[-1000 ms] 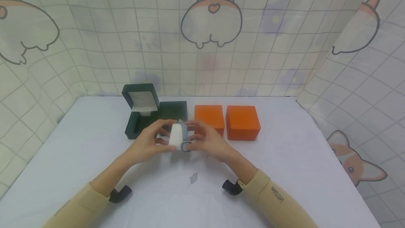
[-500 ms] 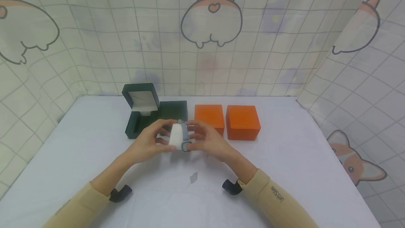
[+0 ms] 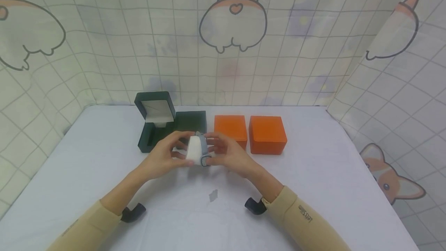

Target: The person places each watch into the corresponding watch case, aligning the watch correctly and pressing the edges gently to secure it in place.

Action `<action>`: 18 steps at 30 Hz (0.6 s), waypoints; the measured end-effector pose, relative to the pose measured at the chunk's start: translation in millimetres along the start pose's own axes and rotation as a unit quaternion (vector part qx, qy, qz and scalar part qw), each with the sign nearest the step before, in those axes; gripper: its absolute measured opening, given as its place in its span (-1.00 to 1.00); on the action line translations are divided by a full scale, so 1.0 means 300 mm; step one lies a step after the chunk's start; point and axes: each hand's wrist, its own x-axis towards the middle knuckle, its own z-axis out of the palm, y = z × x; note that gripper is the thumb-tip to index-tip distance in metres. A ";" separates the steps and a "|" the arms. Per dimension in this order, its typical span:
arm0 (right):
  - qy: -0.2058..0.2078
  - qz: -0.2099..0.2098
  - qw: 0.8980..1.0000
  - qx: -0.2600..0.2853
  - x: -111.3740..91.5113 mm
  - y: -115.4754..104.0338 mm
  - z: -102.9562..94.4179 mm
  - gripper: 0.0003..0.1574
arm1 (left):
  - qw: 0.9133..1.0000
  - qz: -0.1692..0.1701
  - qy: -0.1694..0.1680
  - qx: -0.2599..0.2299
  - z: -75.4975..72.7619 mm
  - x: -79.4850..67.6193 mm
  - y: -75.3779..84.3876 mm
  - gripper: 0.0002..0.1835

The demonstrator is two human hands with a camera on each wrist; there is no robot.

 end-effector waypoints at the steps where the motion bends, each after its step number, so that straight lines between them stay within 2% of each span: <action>1: 0.000 0.000 1.000 0.000 0.000 -0.001 0.000 -0.12 | 1.000 -0.001 0.001 -0.001 0.000 0.000 0.000 -0.12; 18: -0.012 -0.016 1.000 0.006 0.008 -0.020 -0.016 -0.12 | 0.999 -0.009 0.021 -0.033 0.012 0.013 0.012 -0.13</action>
